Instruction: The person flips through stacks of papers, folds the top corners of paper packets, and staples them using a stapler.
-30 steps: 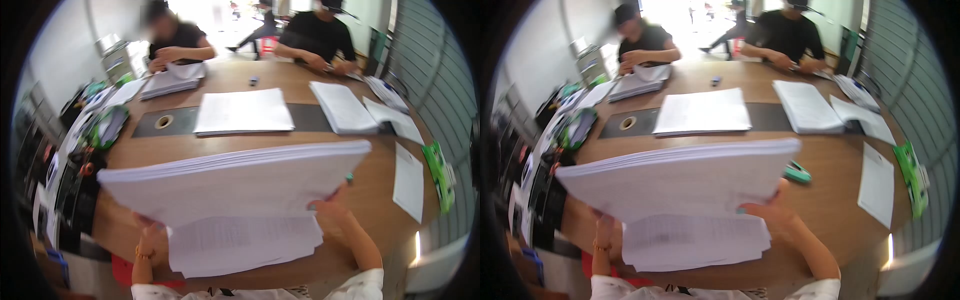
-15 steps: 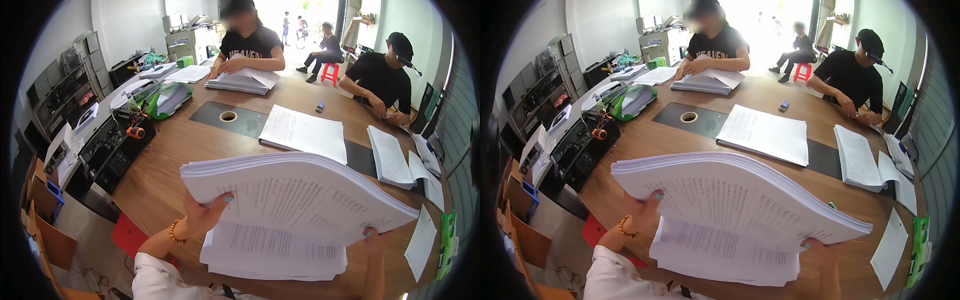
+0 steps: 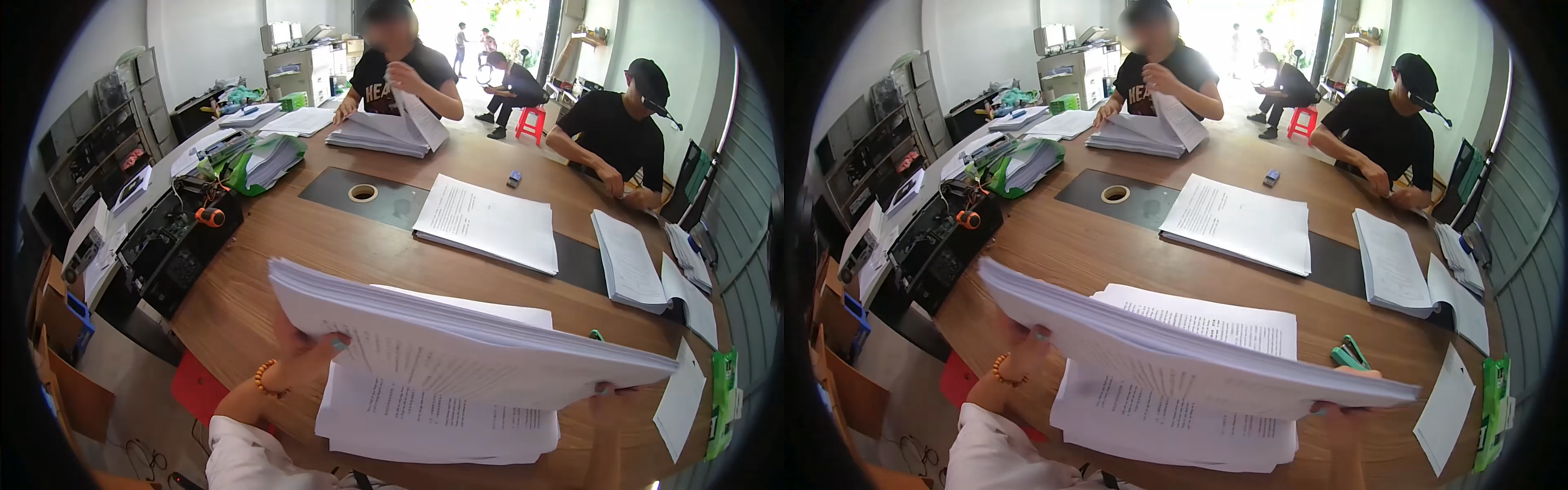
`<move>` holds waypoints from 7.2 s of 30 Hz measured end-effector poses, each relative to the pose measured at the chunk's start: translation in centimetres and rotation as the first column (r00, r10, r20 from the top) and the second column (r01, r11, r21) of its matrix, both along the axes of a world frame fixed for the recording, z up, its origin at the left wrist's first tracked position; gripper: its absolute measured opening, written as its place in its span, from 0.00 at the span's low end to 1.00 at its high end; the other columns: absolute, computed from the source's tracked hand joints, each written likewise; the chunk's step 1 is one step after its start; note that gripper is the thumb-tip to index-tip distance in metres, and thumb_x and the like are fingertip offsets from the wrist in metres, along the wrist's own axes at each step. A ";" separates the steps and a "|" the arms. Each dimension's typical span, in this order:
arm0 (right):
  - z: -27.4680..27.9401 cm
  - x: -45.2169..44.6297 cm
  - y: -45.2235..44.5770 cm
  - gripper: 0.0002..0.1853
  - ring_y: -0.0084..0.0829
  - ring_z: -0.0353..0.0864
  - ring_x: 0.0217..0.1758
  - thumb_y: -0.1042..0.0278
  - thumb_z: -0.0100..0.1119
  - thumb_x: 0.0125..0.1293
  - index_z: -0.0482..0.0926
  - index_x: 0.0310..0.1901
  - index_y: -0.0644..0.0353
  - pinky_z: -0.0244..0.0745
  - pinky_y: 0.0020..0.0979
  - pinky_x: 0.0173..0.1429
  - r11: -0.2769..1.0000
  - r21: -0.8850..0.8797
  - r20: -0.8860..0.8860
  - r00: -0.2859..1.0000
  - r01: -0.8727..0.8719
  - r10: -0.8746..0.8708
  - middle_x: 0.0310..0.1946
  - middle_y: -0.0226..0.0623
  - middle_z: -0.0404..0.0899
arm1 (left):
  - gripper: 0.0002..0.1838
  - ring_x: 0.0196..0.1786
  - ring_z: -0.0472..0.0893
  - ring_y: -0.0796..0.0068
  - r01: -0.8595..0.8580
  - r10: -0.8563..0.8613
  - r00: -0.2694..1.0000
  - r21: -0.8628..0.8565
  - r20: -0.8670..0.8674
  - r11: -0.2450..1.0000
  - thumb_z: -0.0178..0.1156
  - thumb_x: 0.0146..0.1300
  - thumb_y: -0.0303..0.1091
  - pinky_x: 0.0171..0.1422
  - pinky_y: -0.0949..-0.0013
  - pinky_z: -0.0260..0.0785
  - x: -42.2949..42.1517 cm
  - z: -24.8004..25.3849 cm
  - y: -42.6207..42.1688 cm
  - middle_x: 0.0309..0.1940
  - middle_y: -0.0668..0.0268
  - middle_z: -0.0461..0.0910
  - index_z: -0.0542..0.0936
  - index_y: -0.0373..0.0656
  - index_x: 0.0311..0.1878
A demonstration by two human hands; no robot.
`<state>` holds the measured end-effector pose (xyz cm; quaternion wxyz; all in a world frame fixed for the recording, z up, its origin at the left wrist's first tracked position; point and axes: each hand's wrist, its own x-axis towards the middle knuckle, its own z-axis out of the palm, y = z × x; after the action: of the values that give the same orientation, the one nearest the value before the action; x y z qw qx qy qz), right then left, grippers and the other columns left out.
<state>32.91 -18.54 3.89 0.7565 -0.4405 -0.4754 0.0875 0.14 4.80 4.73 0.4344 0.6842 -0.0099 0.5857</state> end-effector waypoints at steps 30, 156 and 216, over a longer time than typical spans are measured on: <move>2.7 -0.6 0.9 0.29 0.23 0.76 0.35 0.68 0.76 0.40 0.69 0.43 0.64 0.74 0.24 0.37 0.987 -0.145 -0.010 0.998 0.063 -0.065 0.35 0.36 0.74 | 0.11 0.32 0.80 0.75 -0.295 0.295 0.956 -0.076 -0.010 0.953 0.60 0.55 0.22 0.35 0.76 0.71 1.2 1.3 -2.6 0.29 0.60 0.79 0.73 0.30 0.41; 3.2 -2.1 1.3 0.23 0.30 0.81 0.36 0.86 0.67 0.43 0.73 0.45 0.70 0.80 0.30 0.38 0.896 -0.391 -0.088 0.978 -0.210 0.191 0.35 0.43 0.80 | 0.13 0.32 0.79 0.74 -0.123 0.041 0.981 -0.440 -0.192 0.890 0.65 0.47 0.18 0.38 0.73 0.74 -0.8 1.2 -3.3 0.31 0.61 0.80 0.78 0.33 0.39; -1.5 -6.4 -1.3 0.38 0.34 0.60 0.65 0.67 0.59 0.60 0.50 0.65 0.74 0.53 0.30 0.67 0.780 -0.588 -0.384 0.922 -0.213 -0.038 0.62 0.52 0.61 | 0.41 0.66 0.61 0.68 -0.336 -0.167 0.807 -0.673 -0.566 0.659 0.58 0.56 0.33 0.69 0.67 0.52 -1.8 -1.6 -6.4 0.67 0.56 0.55 0.49 0.36 0.70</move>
<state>26.50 -19.84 2.40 0.6412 -0.6158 -0.2869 0.3569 -1.62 -1.61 3.15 0.6275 0.5885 0.3985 0.3180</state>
